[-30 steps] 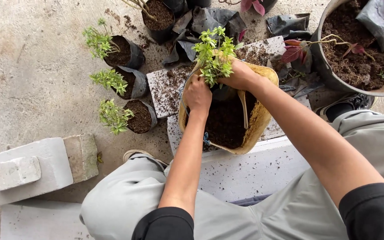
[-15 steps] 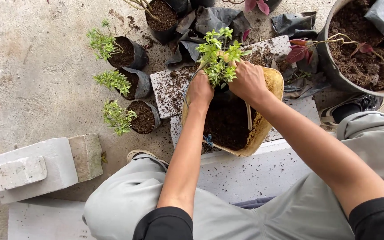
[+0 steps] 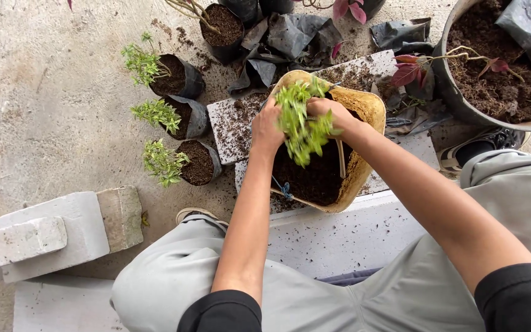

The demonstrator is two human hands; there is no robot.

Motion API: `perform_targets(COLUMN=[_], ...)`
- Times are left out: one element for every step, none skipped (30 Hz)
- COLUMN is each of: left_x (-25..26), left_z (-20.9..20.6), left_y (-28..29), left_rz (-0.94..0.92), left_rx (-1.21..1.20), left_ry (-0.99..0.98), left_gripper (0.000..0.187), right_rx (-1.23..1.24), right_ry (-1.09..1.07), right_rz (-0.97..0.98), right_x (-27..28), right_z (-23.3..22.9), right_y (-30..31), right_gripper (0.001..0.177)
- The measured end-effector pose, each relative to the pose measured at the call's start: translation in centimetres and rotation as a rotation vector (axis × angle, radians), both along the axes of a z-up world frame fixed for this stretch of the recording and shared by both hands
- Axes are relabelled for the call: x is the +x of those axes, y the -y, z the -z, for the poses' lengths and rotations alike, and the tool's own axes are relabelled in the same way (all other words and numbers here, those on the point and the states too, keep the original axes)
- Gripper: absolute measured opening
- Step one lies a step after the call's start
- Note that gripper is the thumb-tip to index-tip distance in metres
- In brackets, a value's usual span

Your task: A person is transplanting small green seedlings from individual black nursery bags into a larger yellow container filled with soil, using their hands and a small tool.

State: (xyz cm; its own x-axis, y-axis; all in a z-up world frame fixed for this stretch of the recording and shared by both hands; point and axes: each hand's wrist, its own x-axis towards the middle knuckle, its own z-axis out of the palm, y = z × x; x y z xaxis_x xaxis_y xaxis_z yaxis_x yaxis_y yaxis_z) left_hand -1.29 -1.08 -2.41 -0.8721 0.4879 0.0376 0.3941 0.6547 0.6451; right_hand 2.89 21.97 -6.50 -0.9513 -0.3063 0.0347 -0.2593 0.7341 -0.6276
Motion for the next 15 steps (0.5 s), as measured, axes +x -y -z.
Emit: perform_targets(left_x=[0.0, -0.1, 0.1, -0.1, -0.3, -0.5, -0.3, -0.2, 0.0, 0.3, 0.5, 0.7, 0.5, 0.3, -0.1], left_z=[0.1, 0.2, 0.4, 0.8, 1.2, 1.6, 0.0, -1.5, -3.1, -4.5, -5.9, -7.3, -5.9, -4.5, -3.2], left_y=[-0.1, -0.2, -0.3, -0.1, 0.0, 0.0, 0.2, 0.4, 0.6, 0.6, 0.8, 0.9, 0.7, 0.5, 0.3], left_rz=[0.0, 0.0, -0.002, -0.003, 0.002, 0.007, 0.006, 0.012, 0.018, 0.017, 0.016, 0.014, 0.013, -0.022, -0.057], left_rx=[0.0, -0.045, -0.091, -0.092, -0.132, -0.171, -0.169, -0.181, -0.195, -0.195, -0.196, -0.198, -0.2, -0.157, -0.113], left_ry=[-0.002, -0.018, -0.031, -0.03, 0.039, 0.108, 0.109, 0.147, 0.184, 0.184, 0.228, 0.273, 0.274, 0.315, 0.352], left_gripper=[0.024, 0.026, 0.031, 0.031, 0.041, 0.052, 0.052, 0.056, 0.06, 0.06, 0.065, 0.069, 0.069, 0.067, 0.065], right_rx=[0.0, -0.007, -0.014, -0.014, -0.023, -0.031, -0.03, -0.037, -0.045, -0.045, -0.055, -0.065, -0.067, 0.016, 0.1], right_ry=[-0.002, 0.018, 0.04, 0.042, 0.076, 0.111, 0.111, 0.142, 0.173, 0.173, 0.203, 0.232, 0.234, 0.23, 0.222], right_rz=[0.0, 0.019, 0.036, 0.035, 0.061, 0.086, 0.085, 0.111, 0.138, 0.137, 0.163, 0.19, 0.189, 0.142, 0.095], right_x=[-0.2, -0.3, -0.3, -0.4, -0.4, -0.4, -0.5, -0.6, -0.7, -0.8, -1.1, -1.4, -1.8, -2.1, -2.8], right_z=[-0.9, -1.8, -2.7, -3.5, -4.4, -5.2, -6.2, -7.2, -8.1, -9.1, -10.1, -11.1, -9.9, -8.6, -7.4], right_y=[0.3, 0.6, 0.9, 0.9, 0.8, 0.7, 0.9, 1.1, 1.3, 1.7, 2.3, 2.9, 2.2, 1.5, 0.8], right_gripper=[0.04, 0.04, 0.041, 0.041, 0.041, 0.042, 0.042, 0.043, 0.044, 0.044, 0.045, 0.047, 0.047, 0.048, 0.049])
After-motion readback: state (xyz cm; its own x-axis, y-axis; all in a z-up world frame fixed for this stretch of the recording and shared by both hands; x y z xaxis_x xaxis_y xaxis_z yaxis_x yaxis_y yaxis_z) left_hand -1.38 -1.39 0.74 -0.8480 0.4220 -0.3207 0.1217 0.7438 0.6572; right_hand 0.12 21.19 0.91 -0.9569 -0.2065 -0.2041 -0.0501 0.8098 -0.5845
